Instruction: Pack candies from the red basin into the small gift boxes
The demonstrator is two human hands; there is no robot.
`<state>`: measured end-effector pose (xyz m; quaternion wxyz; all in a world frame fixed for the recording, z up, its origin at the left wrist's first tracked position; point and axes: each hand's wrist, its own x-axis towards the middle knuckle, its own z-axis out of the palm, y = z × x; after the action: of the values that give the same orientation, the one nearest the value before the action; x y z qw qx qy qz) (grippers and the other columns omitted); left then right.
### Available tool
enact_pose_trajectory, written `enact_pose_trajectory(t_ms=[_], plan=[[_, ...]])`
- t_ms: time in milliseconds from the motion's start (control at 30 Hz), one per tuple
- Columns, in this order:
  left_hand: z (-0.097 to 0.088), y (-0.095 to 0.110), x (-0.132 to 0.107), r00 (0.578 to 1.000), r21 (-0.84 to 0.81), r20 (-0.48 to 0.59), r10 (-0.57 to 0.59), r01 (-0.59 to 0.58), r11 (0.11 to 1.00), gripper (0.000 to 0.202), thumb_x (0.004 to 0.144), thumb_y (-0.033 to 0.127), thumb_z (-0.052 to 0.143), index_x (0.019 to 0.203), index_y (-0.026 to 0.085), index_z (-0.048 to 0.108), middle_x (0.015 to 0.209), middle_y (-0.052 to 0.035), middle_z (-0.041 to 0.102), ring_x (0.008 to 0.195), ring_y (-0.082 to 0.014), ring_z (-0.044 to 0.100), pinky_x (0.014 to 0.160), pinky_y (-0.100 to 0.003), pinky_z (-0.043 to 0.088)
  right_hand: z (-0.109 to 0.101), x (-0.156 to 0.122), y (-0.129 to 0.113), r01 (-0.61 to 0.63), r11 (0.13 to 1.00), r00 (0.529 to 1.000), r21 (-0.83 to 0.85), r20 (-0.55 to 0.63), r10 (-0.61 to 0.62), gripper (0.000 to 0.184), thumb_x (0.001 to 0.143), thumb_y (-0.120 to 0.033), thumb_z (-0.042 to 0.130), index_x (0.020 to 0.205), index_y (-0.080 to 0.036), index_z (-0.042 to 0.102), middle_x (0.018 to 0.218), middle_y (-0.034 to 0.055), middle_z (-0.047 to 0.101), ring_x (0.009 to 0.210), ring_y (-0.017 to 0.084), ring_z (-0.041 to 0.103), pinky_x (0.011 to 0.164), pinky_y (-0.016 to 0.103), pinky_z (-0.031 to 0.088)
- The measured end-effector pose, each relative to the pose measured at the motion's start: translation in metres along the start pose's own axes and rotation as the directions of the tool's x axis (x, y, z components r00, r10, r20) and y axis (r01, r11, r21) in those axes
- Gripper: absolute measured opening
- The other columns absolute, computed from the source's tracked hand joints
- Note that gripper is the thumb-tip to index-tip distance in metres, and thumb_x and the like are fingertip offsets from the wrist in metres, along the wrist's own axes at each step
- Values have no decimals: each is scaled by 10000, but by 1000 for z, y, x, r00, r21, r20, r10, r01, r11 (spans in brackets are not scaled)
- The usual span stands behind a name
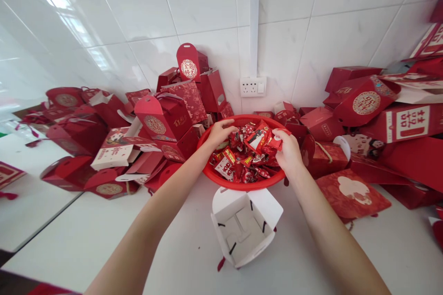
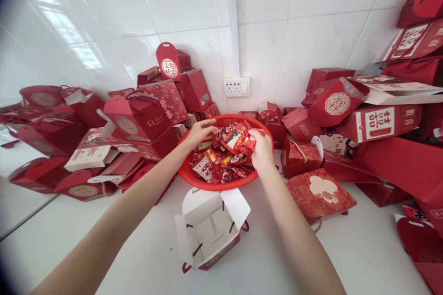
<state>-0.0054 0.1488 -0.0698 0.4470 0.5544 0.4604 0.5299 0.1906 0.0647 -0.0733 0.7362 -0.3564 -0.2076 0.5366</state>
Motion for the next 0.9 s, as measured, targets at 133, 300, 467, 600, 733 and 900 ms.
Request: enact_pose_trajectory(t_ms=[133,300,467,600,733,900], plan=[[7,3,-9,957,28,258,130,-142,990,198,685,321,847,820,184,798,889,-45,773,885,-201,687,868,-293,514,0,0,2,13,1000,999,-12,48,-12,137,534,-173,734,573,-198,606,568,-46,635,569,129,611,592,249,522],[16,5,-23,806,121,587,80,-185,975,338,721,498,828,746,163,793,766,-27,743,711,-188,641,686,-280,508,2,-1,1,3,1000,994,12,111,-5,156,530,-168,746,583,-196,602,575,-45,632,567,113,597,588,230,509],[18,4,-21,875,55,455,167,-215,975,423,722,576,806,769,156,784,756,-21,735,698,-170,626,668,-262,493,-1,5,-1,26,994,994,104,105,-37,197,528,-183,749,611,-218,574,602,-54,629,641,126,641,622,234,529],[15,5,-20,886,46,430,171,-211,976,459,705,610,804,759,155,784,756,-23,747,689,-170,632,693,-270,498,-2,3,-1,-31,998,977,59,215,17,227,534,-201,793,645,-205,596,649,-44,652,658,118,656,641,227,539],[15,7,-24,815,134,568,112,-226,965,466,705,629,793,742,164,794,764,-28,755,727,-191,654,748,-291,513,2,-2,-1,-92,995,983,-28,157,95,209,545,-155,786,646,-194,607,606,-37,662,581,123,647,591,231,536],[15,3,-15,888,144,454,72,-153,978,596,826,690,616,760,119,775,786,-88,763,760,-212,690,768,-301,534,4,-1,-2,-58,998,998,5,25,58,156,587,-116,726,644,-200,608,597,-38,688,579,139,663,592,243,555]])
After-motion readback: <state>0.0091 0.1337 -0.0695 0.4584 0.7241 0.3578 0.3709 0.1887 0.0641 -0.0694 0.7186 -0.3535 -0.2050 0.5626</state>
